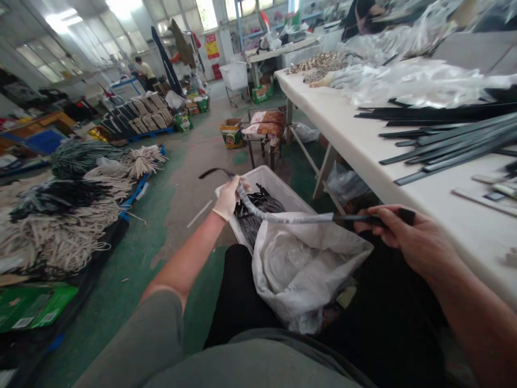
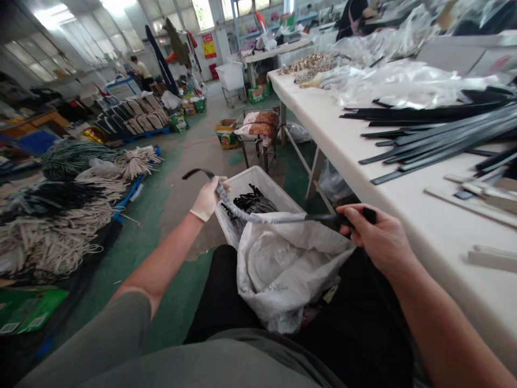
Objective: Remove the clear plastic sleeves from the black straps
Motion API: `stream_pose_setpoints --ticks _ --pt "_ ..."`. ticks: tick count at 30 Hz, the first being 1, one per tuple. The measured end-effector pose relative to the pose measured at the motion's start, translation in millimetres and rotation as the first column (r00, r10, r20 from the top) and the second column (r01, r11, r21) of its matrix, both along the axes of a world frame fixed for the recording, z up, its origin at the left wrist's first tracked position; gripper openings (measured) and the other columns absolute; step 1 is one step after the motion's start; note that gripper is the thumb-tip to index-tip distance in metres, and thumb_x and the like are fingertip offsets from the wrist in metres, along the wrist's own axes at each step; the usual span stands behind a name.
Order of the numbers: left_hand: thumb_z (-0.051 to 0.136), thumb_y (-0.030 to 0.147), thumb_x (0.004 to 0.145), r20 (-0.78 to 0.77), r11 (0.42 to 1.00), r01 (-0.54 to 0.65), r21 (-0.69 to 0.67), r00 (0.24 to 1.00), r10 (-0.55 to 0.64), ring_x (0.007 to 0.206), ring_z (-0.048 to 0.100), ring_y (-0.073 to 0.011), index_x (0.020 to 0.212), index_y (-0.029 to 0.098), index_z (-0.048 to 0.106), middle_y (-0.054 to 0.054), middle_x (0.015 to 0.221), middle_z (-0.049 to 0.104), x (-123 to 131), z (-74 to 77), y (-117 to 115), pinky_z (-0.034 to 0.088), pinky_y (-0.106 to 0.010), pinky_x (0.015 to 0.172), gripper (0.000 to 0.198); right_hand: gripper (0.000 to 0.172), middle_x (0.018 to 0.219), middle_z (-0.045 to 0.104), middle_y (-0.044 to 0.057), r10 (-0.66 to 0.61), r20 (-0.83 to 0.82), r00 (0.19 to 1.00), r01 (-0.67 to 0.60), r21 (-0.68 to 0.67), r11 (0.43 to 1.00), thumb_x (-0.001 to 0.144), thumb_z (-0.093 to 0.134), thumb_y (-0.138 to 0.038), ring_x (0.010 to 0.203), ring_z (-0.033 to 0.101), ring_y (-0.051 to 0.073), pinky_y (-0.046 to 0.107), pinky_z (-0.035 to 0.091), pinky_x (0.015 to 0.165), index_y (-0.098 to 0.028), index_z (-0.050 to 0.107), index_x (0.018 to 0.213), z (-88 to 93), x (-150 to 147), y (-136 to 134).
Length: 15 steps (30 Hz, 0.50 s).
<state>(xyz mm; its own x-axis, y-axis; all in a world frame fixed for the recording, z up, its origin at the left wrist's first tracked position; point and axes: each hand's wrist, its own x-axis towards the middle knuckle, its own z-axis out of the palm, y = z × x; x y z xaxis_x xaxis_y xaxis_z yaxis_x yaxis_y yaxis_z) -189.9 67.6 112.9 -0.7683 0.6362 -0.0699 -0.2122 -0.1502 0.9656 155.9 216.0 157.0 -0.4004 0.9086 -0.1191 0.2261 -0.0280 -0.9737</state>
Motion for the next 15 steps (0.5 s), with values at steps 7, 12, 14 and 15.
stream_pose_setpoints --ticks 7,12,14,15 --pt "0.067 0.038 0.085 -0.281 0.949 -0.225 -0.22 0.947 0.159 0.127 0.051 -0.0222 0.116 0.014 0.059 -0.014 0.127 0.062 -49.3 -1.4 93.9 0.039 -0.032 0.104 0.04 0.045 0.085 0.073 0.009 -0.082 0.49 0.868 -0.148 0.413 0.898 0.094 0.048 -0.04 0.067 0.056 0.008 0.025 0.036 0.066 -0.005 0.071 0.111 -6.2 -40.5 54.4" --pt "0.057 0.04 0.09 -0.23 0.972 0.105 -0.212 0.961 -0.154 0.105 0.063 -0.0198 0.104 0.017 0.068 -0.008 0.108 0.071 43.3 -54.1 69.5 0.047 -0.028 0.09 0.03 0.04 0.102 0.074 0.009 0.062 0.607 0.792 -0.324 0.334 0.885 0.098 0.045 -0.038 0.092 0.064 0.015 0.026 0.04 0.08 -0.012 0.072 0.111 -50.6 12.2 38.8" --pt "0.058 0.04 0.088 -0.093 0.852 0.415 -0.318 0.881 -0.464 0.086 0.066 -0.0191 0.087 0.015 0.072 -0.007 0.087 0.072 90.1 -80.1 45.8 0.049 -0.028 0.079 0.029 0.035 0.106 0.074 0.006 0.214 0.653 0.727 -0.433 0.194 0.88 0.098 0.046 -0.036 0.094 0.066 0.017 0.026 0.043 0.081 -0.017 0.072 0.112 -74.7 24.7 13.2" --pt "0.06 0.037 0.086 -0.035 0.768 0.517 -0.377 0.821 -0.57 0.079 0.065 -0.0185 0.079 0.015 0.072 -0.006 0.079 0.071 110.6 -94.5 34.6 0.049 -0.027 0.076 0.027 0.033 0.109 0.074 0.006 0.291 0.679 0.673 -0.494 0.121 0.861 0.098 0.046 -0.035 0.097 0.067 0.019 0.027 0.044 0.083 -0.02 0.071 0.114 -88.4 25.9 -2.4"
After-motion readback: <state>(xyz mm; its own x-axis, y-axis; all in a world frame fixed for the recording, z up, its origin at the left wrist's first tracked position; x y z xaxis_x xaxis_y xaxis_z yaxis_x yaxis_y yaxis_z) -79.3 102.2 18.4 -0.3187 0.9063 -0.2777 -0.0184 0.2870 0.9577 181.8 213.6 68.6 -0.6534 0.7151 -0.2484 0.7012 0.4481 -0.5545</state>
